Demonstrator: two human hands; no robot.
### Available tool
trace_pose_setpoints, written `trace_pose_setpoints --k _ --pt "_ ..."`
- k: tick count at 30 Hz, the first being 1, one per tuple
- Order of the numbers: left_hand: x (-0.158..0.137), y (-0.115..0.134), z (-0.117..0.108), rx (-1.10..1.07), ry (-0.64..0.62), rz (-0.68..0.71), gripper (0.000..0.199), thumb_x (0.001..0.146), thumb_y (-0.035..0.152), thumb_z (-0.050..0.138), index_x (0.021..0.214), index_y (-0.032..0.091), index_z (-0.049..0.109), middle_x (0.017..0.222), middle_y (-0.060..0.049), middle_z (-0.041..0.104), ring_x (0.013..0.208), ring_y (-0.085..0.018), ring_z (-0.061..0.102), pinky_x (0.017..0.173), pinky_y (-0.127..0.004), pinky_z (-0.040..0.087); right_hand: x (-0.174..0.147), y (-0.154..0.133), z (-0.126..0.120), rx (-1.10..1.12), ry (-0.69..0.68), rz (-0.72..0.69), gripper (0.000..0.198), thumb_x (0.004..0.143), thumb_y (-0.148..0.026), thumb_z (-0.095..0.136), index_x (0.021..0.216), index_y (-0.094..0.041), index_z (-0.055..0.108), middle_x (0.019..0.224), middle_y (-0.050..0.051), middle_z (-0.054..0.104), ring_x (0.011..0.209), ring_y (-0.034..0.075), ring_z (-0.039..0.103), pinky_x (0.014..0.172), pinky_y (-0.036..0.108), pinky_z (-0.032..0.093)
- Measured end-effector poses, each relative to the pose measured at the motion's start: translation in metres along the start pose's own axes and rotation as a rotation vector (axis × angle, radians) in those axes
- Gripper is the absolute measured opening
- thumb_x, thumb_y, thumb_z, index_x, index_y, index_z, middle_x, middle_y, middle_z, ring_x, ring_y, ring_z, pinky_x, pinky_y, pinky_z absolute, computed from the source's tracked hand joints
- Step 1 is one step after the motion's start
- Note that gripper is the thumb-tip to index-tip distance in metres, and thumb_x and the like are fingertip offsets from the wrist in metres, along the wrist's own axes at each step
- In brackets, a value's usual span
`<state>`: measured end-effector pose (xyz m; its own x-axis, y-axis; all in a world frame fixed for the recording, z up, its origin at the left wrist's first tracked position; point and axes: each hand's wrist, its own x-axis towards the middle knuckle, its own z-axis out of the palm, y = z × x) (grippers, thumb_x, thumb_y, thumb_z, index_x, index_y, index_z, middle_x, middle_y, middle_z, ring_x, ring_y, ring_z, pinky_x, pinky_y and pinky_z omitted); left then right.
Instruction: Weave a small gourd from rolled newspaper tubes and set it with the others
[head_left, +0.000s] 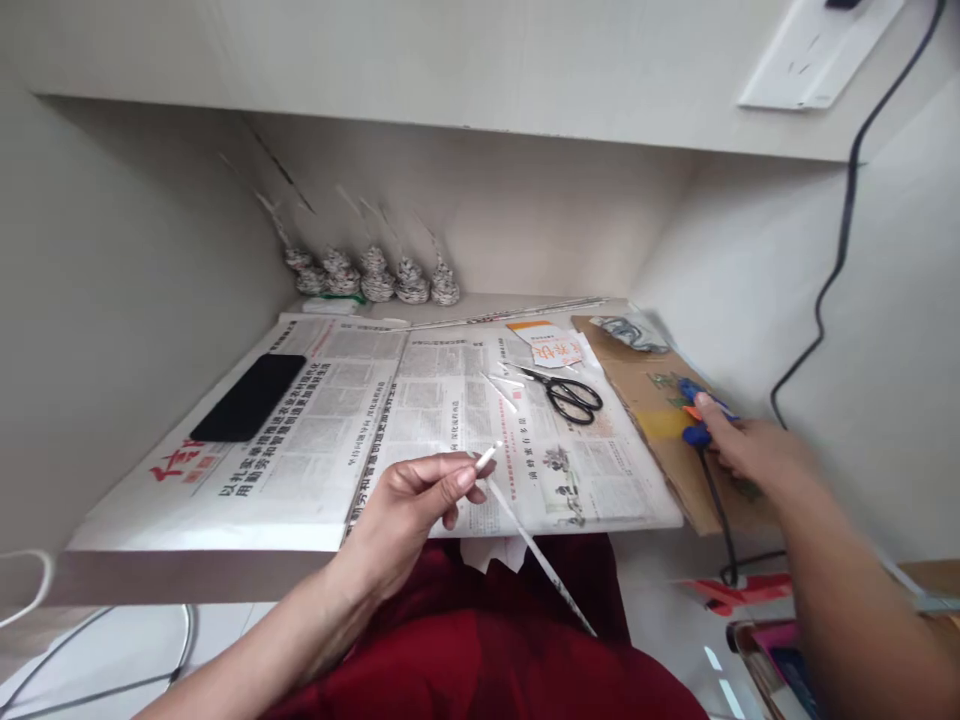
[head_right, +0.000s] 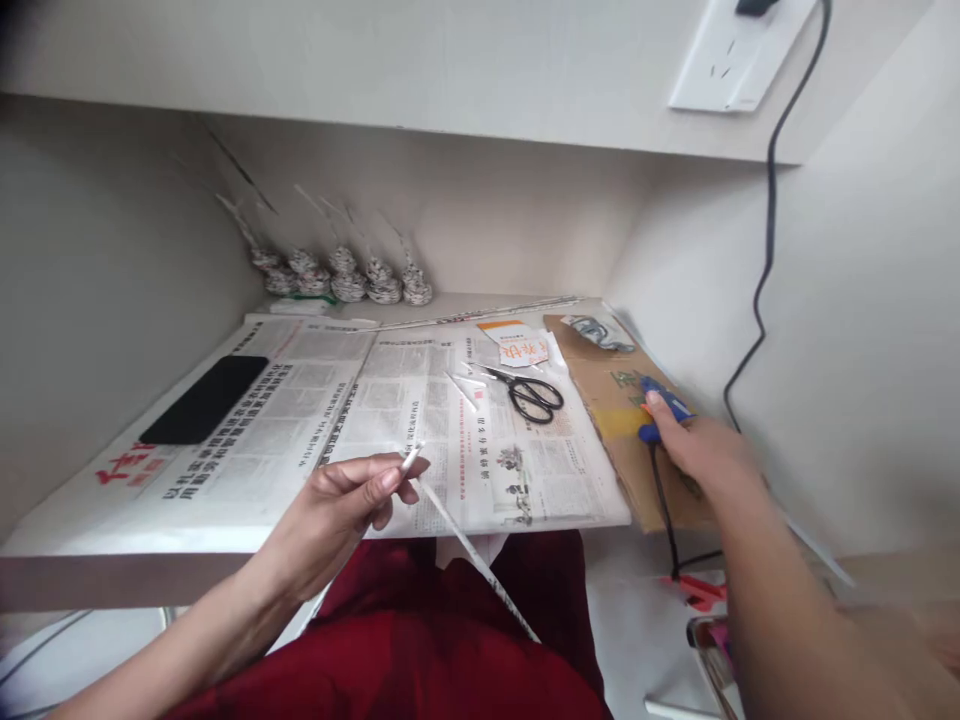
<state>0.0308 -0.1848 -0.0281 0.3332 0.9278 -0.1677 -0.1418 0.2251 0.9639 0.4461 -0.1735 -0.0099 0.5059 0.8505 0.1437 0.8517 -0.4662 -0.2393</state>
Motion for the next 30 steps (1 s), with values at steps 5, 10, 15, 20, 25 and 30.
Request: trace_pose_setpoints --k 5,10,15,20,25,30 --pt "-0.008 0.001 0.000 0.022 -0.025 0.016 0.023 0.080 0.039 0.069 0.083 0.018 0.078 0.085 -0.009 0.073 0.068 -0.014 0.059 0.054 -0.023 0.041 0.005 -0.015 0.006 0.002 -0.151 0.135 0.059 0.078 -0.066 0.049 0.043 -0.019 0.056 0.046 0.012 0.052 0.041 0.018 0.046 0.052 0.039 0.034" --pt "-0.014 -0.001 -0.009 0.026 -0.022 0.017 0.022 0.079 0.036 0.070 0.091 0.019 0.077 0.079 -0.007 0.072 0.063 -0.012 0.056 0.053 -0.022 0.040 -0.001 -0.023 0.001 0.129 -0.263 0.284 0.041 0.076 -0.047 0.061 0.046 -0.019 0.058 0.051 0.017 0.060 0.041 0.022 0.052 0.054 0.043 0.039" --pt "-0.018 -0.009 -0.020 0.067 -0.016 0.039 0.020 0.080 0.034 0.070 0.091 0.020 0.077 0.080 -0.005 0.071 0.060 -0.010 0.053 0.056 -0.024 0.039 -0.048 -0.045 0.002 0.942 -0.452 0.278 0.021 0.083 -0.033 0.058 0.068 -0.020 0.064 0.074 0.014 0.067 0.059 0.020 0.062 0.050 0.033 0.041" --pt "-0.019 -0.015 -0.029 0.122 0.008 0.018 0.022 0.081 0.036 0.067 0.092 0.019 0.076 0.061 -0.002 0.065 0.058 -0.012 0.051 0.056 -0.024 0.038 -0.100 -0.075 0.007 1.273 -0.682 0.118 0.011 0.081 -0.029 0.066 0.074 -0.021 0.065 0.073 0.008 0.063 0.056 0.018 0.059 0.042 0.027 0.040" --pt "-0.018 -0.015 -0.028 0.074 0.006 0.003 0.022 0.079 0.036 0.070 0.092 0.019 0.077 0.067 -0.003 0.067 0.059 -0.011 0.051 0.054 -0.023 0.039 -0.123 -0.099 -0.006 1.222 -0.740 -0.228 0.008 0.080 -0.032 0.068 0.078 -0.024 0.066 0.070 0.005 0.062 0.057 0.017 0.055 0.049 0.029 0.044" --pt "-0.016 -0.014 -0.025 0.038 -0.022 0.019 0.020 0.079 0.035 0.071 0.090 0.019 0.077 0.086 -0.006 0.072 0.060 -0.009 0.051 0.054 -0.022 0.039 -0.128 -0.111 -0.027 0.959 -0.694 -0.386 0.033 0.086 -0.046 0.057 0.063 -0.023 0.059 0.065 0.004 0.056 0.067 0.020 0.056 0.065 0.034 0.049"
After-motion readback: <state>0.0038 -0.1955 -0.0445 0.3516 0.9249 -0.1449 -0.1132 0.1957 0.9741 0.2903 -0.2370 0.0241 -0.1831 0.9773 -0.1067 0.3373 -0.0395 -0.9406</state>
